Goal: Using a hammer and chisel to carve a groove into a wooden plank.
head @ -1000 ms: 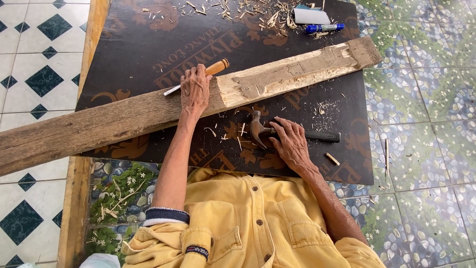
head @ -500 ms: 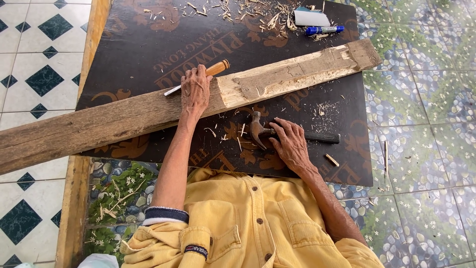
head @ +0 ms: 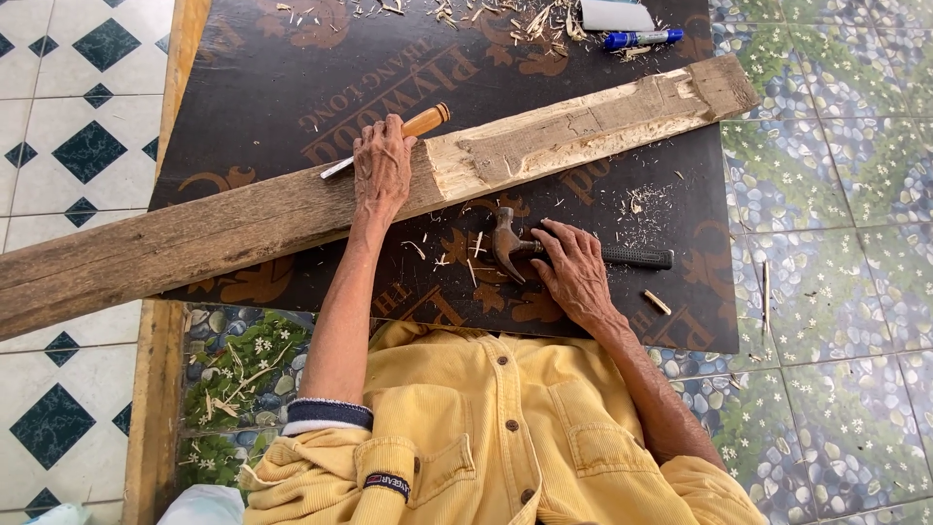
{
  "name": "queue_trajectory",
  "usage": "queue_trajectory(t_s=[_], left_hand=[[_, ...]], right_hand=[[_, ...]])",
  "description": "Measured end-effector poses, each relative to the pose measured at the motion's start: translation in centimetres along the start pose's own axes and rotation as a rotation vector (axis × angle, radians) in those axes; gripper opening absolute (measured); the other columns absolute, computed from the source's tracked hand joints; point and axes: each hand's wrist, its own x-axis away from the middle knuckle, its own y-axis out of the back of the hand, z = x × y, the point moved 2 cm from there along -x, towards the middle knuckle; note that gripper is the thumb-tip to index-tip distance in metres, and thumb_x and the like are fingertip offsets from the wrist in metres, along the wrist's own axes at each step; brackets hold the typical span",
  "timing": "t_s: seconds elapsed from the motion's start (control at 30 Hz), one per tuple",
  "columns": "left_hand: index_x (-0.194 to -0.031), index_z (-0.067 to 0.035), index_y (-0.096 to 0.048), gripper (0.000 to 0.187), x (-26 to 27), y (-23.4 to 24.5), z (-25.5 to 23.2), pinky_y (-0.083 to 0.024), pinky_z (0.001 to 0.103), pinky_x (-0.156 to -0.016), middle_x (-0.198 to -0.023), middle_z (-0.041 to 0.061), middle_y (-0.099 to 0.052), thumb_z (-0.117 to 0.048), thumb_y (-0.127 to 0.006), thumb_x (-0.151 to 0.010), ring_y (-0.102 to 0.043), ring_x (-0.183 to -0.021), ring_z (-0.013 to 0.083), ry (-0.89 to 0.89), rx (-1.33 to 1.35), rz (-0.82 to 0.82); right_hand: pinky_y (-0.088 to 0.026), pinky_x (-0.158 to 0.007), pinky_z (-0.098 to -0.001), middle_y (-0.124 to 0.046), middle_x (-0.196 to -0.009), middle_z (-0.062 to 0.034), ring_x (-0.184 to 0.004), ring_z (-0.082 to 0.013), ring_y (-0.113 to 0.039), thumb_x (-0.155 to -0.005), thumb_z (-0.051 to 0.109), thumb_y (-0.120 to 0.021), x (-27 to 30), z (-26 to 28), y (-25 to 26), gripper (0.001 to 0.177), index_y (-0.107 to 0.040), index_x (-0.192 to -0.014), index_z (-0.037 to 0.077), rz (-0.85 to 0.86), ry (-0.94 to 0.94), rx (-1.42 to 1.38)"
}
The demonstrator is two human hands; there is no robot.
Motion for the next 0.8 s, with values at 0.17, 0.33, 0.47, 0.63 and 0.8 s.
queue_trajectory(t_s=[0.17,0.33,0.47,0.63,0.8], left_hand=[[-0.108,-0.012,-0.045,0.025,0.0,-0.1,0.0,-0.050,0.046,-0.086,-0.096,0.013,-0.059,-0.036,-0.053,-0.110,-0.063,-0.097,0.0324,0.000,-0.002,0.002],[-0.110,-0.011,-0.046,0.025,0.0,0.0,-0.1,-0.051,0.046,-0.086,-0.097,0.013,-0.060,-0.035,-0.053,-0.110,-0.063,-0.098,0.0329,-0.008,-0.013,0.006],[-0.110,-0.011,-0.047,0.024,0.0,0.1,0.0,-0.051,0.046,-0.085,-0.096,0.013,-0.059,-0.034,-0.054,-0.109,-0.063,-0.097,0.0330,-0.013,-0.013,-0.006],[-0.111,-0.011,-0.047,0.023,0.2,-0.7,0.3,-0.051,0.044,-0.084,-0.095,0.011,-0.058,-0.033,-0.054,-0.109,-0.064,-0.095,0.0308,-0.004,-0.013,-0.014],[-0.113,-0.011,-0.052,0.018,-0.6,-0.9,0.1,-0.053,0.037,-0.079,-0.097,0.007,-0.063,-0.014,-0.067,-0.104,-0.059,-0.088,0.0221,-0.136,0.245,-0.327]], right_hand=[[-0.040,-0.107,-0.0429,-0.057,-0.138,-0.0095,-0.129,-0.0281,-0.054,-0.102,0.034,-0.061,-0.1,0.1,0.0,0.041,-0.059,-0.139,0.017,0.002,0.004,0.001],[-0.040,-0.107,-0.0430,-0.057,-0.137,-0.0098,-0.129,-0.0285,-0.053,-0.102,0.033,-0.062,0.0,0.2,0.1,0.041,-0.059,-0.139,0.017,0.004,0.002,-0.008],[-0.040,-0.107,-0.0428,-0.058,-0.137,-0.0090,-0.130,-0.0277,-0.053,-0.101,0.033,-0.064,0.0,0.1,0.0,0.041,-0.060,-0.138,0.017,-0.001,-0.002,-0.006],[-0.039,-0.107,-0.0427,-0.057,-0.137,-0.0088,-0.130,-0.0270,-0.053,-0.103,0.034,-0.062,0.1,0.0,-0.1,0.040,-0.060,-0.139,0.017,0.011,0.005,-0.025],[-0.039,-0.107,-0.0463,-0.050,-0.150,-0.0104,-0.130,-0.0322,-0.050,-0.106,0.032,-0.055,-0.3,0.2,0.3,0.043,-0.052,-0.144,0.012,0.091,0.010,-0.033]])
